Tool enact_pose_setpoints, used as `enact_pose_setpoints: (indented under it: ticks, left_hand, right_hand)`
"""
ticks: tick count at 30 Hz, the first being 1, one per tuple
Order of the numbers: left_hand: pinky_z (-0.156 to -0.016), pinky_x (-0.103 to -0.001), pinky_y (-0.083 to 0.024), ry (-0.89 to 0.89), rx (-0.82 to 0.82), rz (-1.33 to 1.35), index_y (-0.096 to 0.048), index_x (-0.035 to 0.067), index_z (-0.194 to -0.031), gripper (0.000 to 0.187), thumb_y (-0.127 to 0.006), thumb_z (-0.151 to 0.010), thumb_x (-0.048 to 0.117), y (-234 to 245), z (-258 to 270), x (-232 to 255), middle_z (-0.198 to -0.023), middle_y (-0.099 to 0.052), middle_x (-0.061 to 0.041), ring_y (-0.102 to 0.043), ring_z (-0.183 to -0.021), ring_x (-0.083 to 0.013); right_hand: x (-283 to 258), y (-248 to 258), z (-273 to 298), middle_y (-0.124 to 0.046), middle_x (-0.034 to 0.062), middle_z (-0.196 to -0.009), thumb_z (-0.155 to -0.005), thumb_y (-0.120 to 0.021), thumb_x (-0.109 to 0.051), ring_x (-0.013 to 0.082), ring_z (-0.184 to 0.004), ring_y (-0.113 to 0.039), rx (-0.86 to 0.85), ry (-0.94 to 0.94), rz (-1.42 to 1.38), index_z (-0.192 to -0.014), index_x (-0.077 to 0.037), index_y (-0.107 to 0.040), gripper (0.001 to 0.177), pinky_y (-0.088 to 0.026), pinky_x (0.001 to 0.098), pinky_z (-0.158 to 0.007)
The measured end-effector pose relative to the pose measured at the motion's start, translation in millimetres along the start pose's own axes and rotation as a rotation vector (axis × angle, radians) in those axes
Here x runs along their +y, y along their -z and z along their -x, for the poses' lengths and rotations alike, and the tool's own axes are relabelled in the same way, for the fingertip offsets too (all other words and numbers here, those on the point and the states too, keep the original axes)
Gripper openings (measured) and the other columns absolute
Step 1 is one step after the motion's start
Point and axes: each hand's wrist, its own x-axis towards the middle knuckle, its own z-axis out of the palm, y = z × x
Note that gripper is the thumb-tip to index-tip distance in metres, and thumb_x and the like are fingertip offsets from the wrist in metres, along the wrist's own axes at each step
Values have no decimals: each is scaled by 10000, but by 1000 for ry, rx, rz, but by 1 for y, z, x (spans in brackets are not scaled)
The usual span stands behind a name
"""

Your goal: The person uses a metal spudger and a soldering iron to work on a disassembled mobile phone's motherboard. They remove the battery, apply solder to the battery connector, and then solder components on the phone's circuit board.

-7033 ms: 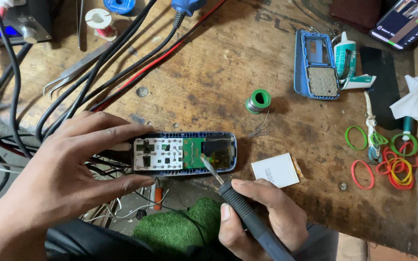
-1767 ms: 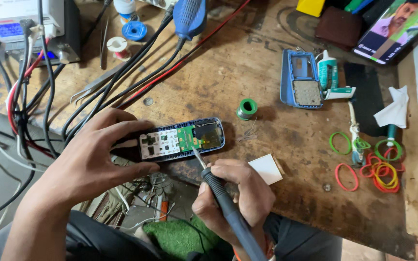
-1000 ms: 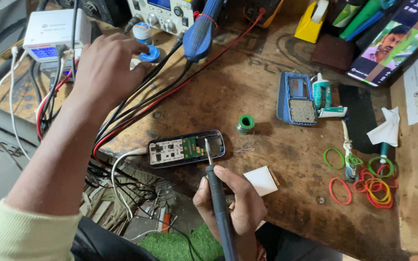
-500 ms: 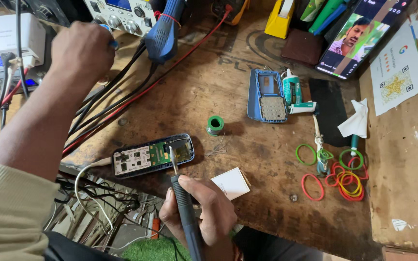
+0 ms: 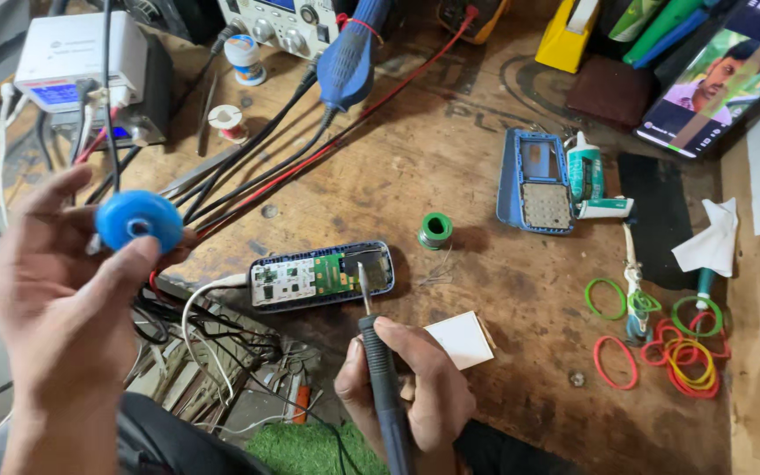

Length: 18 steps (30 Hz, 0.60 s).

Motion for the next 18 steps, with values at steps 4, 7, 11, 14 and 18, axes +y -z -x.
enact_pose_setpoints:
  ticks: [4, 7, 11, 14, 18]
  left_hand:
    - [-973, -483, -607, 253, -129, 379, -568, -36, -1376, 533, -720, -866, -5, -33, 6, 1, -1151, -672, -163, -728, -1028, -302]
    - [-985, -529, -608, 321, -237, 519, -563, -35, -1312, 497, -755, -854, -29, -52, 17, -7, -1156, -662, -143, -722, -1048, -311]
    - [-962, -456, -585, 445, -333, 511, -570, -22, -1280, 509, -783, -819, -31, -57, 31, -15, -1144, -682, -151, -724, -1049, -288]
    - [-938, -384, -571, 455, -402, 444, -579, -27, -1287, 520, -800, -816, -22, -56, 36, -17, -1146, -685, -153, -712, -1047, -246]
    - [-947, -354, -571, 469, -517, 478, -553, -20, -1286, 500, -799, -851, 7, -52, 35, -19, -1161, -689, -156, -723, -1078, -238]
  right_hand:
    - [-2, 0, -1, -798, 90, -869, -924, -702, -1, 132, -743, -784, 59, -123, 4, -1295, 34, -560, 399, -645, 285, -775]
    - [-1, 0, -3, -798, 155, -987, -930, -732, 36, 189, -826, -806, 50, -23, 1, -1255, -42, -628, 350, -653, 289, -796]
    - [-1, 0, -5, -770, 220, -1076, -878, -805, 20, 250, -1016, -795, -33, -68, -23, -1170, -48, -563, 385, -643, 293, -807]
    - [-1, -5, -6, -760, 231, -1080, -886, -786, 59, 262, -1039, -792, -13, -44, -44, -1149, -52, -562, 362, -656, 334, -877]
    - [-2, -10, 1, -753, 248, -1090, -908, -748, 102, 281, -1032, -796, 12, -99, -138, -1150, -71, -574, 345, -676, 354, -879]
